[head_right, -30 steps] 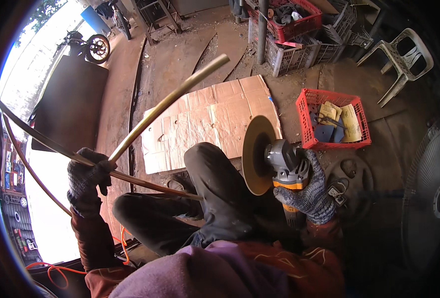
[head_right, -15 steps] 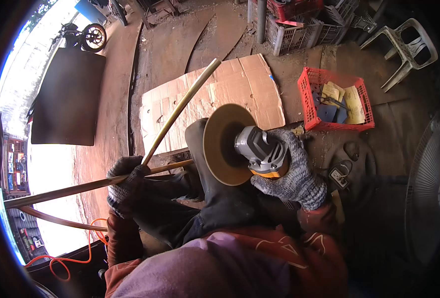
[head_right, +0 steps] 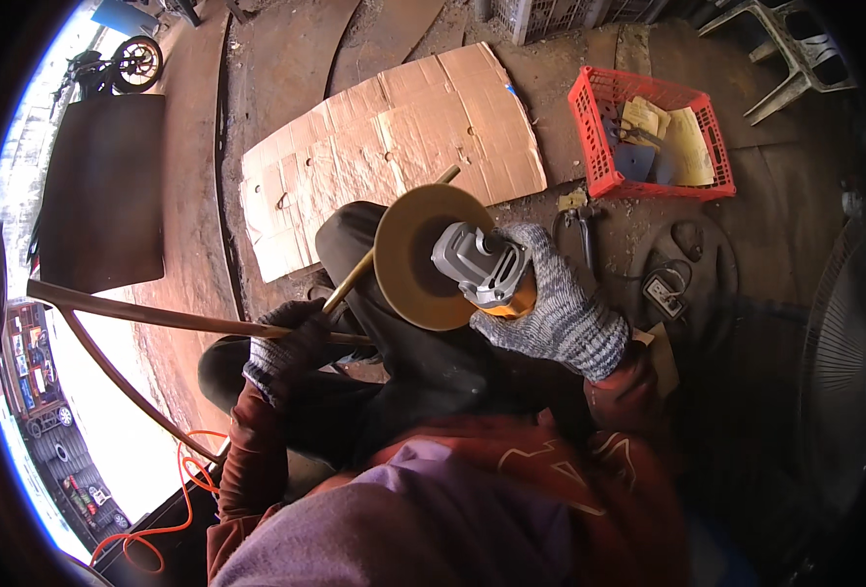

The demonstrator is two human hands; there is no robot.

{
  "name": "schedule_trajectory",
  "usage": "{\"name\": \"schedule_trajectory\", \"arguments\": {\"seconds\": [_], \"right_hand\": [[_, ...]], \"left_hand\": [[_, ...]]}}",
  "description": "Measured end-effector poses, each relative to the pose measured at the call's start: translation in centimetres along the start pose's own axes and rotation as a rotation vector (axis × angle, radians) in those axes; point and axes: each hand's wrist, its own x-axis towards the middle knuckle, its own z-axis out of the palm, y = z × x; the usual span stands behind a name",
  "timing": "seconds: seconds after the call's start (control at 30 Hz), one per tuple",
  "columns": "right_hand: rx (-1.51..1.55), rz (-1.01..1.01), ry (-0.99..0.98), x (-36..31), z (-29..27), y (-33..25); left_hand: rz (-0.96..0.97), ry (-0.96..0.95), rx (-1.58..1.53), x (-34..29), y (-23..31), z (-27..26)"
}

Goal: The person uses a handheld angle grinder to sand and smooth the surface of several thin metal rods while wearing gloves.

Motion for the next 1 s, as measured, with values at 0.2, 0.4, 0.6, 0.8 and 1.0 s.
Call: {"name": "schedule_trajectory", "arguments": {"seconds": [0.2, 0.4, 0.6, 0.8, 1.0], "right_hand": [[0.049, 0.083, -0.053, -0.5, 1.2, 2.3], [0.069, 0.113, -0.083, -1.2, 2.7, 5.8], [0.025, 0.125, -0.051, -0.5, 3.7, 6.3], [0.038, 0.143, -0.012, -1.7, 3.5, 8.3], [-0.047, 0.082, 0.071, -0.9, 2.8, 9.7]], "left_hand": [[0.037, -0.065, 0.031, 1.4, -2.1, -1.1], [0.022, 0.001, 0.056, -1.4, 1.3, 1.8], [0.000, 0.031, 0.092, -1.6, 0.6, 1.0], [0.057, 0.078, -0.016, -2.6, -0.7, 3.2], [0.073, 0.038, 0.053, -2.1, -1.8, 1.9]]}}
